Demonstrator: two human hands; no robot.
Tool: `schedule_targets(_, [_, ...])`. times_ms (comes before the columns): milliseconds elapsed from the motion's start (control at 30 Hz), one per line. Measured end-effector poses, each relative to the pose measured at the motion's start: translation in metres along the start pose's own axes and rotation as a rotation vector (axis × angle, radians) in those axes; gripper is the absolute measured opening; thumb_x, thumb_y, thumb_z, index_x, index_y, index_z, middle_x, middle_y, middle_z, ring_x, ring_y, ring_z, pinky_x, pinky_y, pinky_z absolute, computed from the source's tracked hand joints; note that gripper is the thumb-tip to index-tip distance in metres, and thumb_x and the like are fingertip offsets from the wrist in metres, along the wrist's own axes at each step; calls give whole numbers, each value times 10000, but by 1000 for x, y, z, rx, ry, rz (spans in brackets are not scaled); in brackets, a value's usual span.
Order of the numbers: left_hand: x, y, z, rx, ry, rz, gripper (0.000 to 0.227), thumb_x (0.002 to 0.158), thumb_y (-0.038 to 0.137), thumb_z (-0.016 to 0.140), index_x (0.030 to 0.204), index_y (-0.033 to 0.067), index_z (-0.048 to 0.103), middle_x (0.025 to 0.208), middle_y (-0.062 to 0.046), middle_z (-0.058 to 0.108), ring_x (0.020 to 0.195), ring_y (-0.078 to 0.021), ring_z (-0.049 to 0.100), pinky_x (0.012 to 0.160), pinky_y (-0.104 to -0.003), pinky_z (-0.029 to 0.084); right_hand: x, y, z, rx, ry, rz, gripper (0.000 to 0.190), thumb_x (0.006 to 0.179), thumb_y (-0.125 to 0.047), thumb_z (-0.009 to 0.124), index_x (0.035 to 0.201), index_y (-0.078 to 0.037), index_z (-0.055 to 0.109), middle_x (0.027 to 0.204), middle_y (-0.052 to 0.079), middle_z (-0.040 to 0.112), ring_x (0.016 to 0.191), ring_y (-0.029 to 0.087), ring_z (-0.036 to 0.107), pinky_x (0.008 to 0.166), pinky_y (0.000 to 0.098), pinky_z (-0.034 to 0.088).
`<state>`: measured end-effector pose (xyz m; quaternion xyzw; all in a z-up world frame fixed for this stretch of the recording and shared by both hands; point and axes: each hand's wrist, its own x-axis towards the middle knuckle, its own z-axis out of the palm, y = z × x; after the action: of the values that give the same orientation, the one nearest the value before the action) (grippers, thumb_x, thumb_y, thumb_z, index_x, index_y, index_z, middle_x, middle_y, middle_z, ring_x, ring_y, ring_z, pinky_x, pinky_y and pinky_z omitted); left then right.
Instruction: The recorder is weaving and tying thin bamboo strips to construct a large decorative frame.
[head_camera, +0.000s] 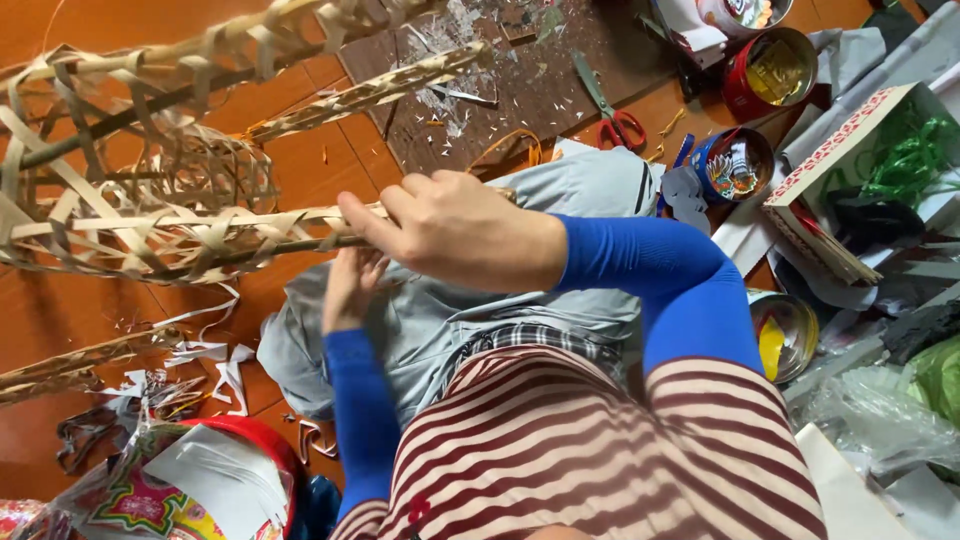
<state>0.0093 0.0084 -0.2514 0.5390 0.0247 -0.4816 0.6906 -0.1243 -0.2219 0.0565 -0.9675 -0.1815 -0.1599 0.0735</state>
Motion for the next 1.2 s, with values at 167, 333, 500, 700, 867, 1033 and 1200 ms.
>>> schedule_targets(167, [73,-31,7,-375,-103,144,413,1098,361,531,1350,35,536,1305,-140,634,1176,-270,653,1010,-432,562,-9,-1,10,-30,64,50,527,922,-155,639,1390,69,549,811,66,611,719,207,632,596,331,525])
schedule_targets(333, [99,-19,-62,-347,-186,498,431,968,-23,681,1379,43,570,1240,-121,665,1044,-227,689,753,-296,552,-31,29,25,73,125,98,486,972,-126,710,1399,69,586,822,56,620,719,177,621,589,344,496])
schedule_targets(500, [11,85,-55,-151,245,747,358,1100,-87,636,1363,122,511,1240,-105,660,954,-174,654,750,-279,537,-42,93,108,403,267,366,362,897,-95,804,1202,-47,614,950,140,684,874,343,655,771,454,525])
schedule_targets(700, [-11,88,-92,404,466,966,356,1136,-97,629,1414,52,464,1265,-70,629,1031,-151,660,915,-306,595,-26,129,324,748,346,571,280,829,-7,790,1063,8,638,929,173,727,837,325,682,702,401,550])
schedule_targets(867, [-8,45,-113,513,716,874,287,1069,-76,668,1307,24,542,1083,-57,645,862,-135,650,742,-299,572,-24,118,434,1033,288,844,161,832,-44,817,976,-28,746,857,74,773,757,84,671,657,313,561])
schedule_targets(1033, [-21,48,-89,456,749,971,353,1008,-25,692,1312,-21,512,1122,-68,662,948,-138,677,809,-303,578,-23,129,486,1138,213,881,102,887,-17,793,955,-26,717,819,-22,696,757,73,609,677,295,519])
schedule_targets(1200, [-4,40,-107,569,850,813,261,1048,51,726,1245,1,561,1021,-94,680,859,-207,681,763,-340,565,0,131,456,1114,142,855,141,890,6,775,977,-33,672,840,-35,655,787,79,568,697,292,505])
